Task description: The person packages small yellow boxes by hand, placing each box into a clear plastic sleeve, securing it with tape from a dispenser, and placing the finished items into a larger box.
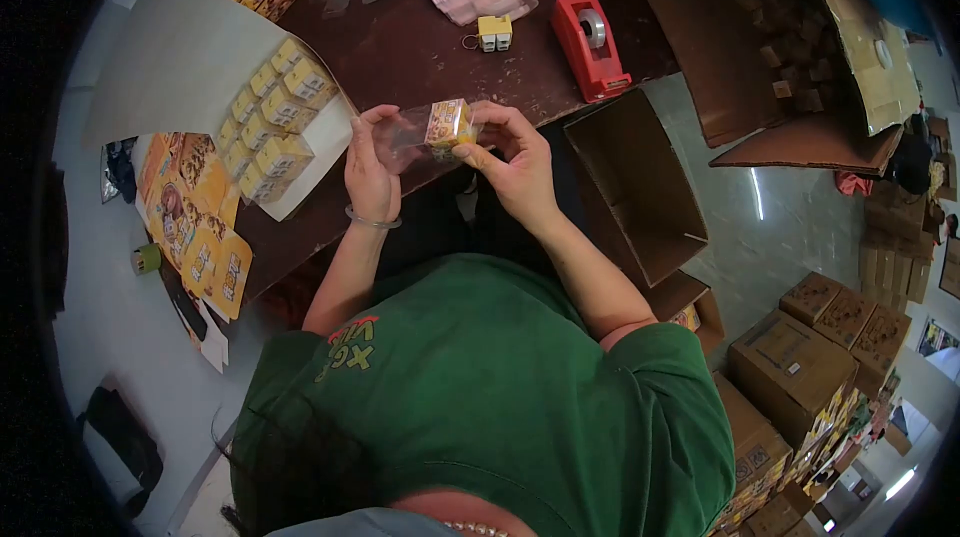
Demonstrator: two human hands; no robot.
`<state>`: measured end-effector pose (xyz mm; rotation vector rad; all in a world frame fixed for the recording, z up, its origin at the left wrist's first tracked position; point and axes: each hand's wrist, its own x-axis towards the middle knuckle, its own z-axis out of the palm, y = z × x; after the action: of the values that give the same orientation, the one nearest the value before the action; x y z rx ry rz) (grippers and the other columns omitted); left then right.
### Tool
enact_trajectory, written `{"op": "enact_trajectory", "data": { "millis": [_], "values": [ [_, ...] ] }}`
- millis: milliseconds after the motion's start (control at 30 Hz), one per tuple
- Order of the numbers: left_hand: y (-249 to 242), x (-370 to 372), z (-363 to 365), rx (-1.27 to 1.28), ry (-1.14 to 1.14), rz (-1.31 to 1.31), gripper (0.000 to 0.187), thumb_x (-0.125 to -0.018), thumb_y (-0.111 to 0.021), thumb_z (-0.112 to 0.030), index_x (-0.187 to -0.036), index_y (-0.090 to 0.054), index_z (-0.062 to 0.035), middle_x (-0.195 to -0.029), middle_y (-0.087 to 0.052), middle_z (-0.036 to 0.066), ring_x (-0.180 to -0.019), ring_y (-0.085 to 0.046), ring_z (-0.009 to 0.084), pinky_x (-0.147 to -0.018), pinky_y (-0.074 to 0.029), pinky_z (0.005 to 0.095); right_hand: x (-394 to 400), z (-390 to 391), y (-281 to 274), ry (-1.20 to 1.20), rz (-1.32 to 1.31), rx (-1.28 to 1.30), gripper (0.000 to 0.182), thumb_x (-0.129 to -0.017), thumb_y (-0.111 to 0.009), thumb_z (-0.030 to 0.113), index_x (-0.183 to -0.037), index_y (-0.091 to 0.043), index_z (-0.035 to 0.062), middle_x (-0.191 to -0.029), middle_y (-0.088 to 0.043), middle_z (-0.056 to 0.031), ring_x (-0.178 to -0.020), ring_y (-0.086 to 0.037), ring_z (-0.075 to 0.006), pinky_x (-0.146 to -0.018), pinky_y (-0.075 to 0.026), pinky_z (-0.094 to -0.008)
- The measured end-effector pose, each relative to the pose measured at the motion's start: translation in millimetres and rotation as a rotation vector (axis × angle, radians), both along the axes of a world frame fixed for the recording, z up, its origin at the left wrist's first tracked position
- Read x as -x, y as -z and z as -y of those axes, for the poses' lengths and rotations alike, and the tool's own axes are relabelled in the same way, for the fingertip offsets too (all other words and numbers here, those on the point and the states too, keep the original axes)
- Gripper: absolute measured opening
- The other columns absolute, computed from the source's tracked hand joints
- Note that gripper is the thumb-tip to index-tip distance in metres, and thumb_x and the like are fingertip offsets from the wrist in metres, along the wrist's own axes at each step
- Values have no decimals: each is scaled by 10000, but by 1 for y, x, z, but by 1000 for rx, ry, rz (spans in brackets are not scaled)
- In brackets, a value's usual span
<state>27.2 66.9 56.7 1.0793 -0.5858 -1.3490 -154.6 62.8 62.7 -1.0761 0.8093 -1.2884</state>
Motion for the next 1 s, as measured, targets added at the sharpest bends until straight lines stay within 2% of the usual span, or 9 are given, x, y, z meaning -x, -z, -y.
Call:
{"op": "enact_trajectory", "data": {
  "millis": [133,233,400,600,700,767,833,933,1000],
  "values": [
    [4,1,-1,-7,-1,46,467,-1067,-307,-419,-1143,-573,-43,-981,-588,39,-897,-568,102,-724,-516,270,6,-3,-1,142,-566,278,250,-805,-756,124,-1033,-708,31,-1208,-608,-121,-1031,-621,-239,-862,-491,-342],
    [6,5,-2,15,9,118,470,-1072,-305,-399,-1159,-579,-27,-1016,-588,38,-913,-564,95,-768,-496,258,3,-19,-24,-245,-554,185,306,-863,-701,172,-1138,-688,40,-1209,-645,-139,-1119,-599,-251,-980,-445,-350],
    [5,16,-15,44,174,-69,465,-1079,-288,-356,-1300,-518,-17,-1110,-571,58,-1021,-547,105,-936,-429,256,8,3,-13,-448,-457,178,288,-896,-671,162,-1159,-683,48,-1158,-683,-116,-1096,-628,-267,-980,-455,-373],
    [-1,-40,18,-3,1119,-224,735,-917,-665,-243,-1493,-278,-4,-1352,-528,127,-1240,-508,184,-1055,-388,326,26,56,-46,-958,-417,200,218,-871,-693,85,-1077,-701,14,-1050,-714,-119,-983,-665,-197,-887,-506,-314],
    [-1,-37,27,39,794,-155,761,-845,-741,-139,-1463,-315,-12,-1254,-563,98,-1171,-543,174,-1009,-431,308,30,106,-48,-505,-435,151,367,-865,-705,134,-1204,-618,22,-1123,-664,-122,-1031,-640,-225,-896,-498,-310],
    [14,-34,36,128,572,55,636,-814,-744,-52,-1343,-394,-16,-1226,-558,94,-1169,-536,170,-1015,-430,307,35,144,-12,-74,-1122,712,487,-816,-732,134,-1262,-563,31,-1150,-645,-142,-1069,-619,-313,-931,-490,-362],
    [38,-29,37,211,411,193,578,-800,-738,-10,-1279,-415,-26,-1239,-549,100,-1182,-527,172,-1030,-422,313,34,162,28,-52,-1388,725,518,-818,-725,121,-1295,-537,45,-1192,-630,-140,-1103,-602,-323,-972,-471,-369],
    [53,-24,35,247,309,289,578,-771,-737,42,-1237,-403,-31,-1263,-527,109,-1221,-508,198,-1073,-392,328,29,149,19,-89,-1043,265,483,-756,-759,117,-1191,-571,26,-1152,-633,-149,-1061,-615,-311,-949,-480,-362],
    [64,-22,28,269,284,301,609,-762,-746,42,-1252,-390,-24,-1277,-514,115,-1250,-494,212,-1083,-383,335,33,134,34,-147,-560,-110,400,-805,-757,119,-1152,-584,24,-1110,-644,-100,-1037,-614,-190,-931,-476,-305]
  ]
}}
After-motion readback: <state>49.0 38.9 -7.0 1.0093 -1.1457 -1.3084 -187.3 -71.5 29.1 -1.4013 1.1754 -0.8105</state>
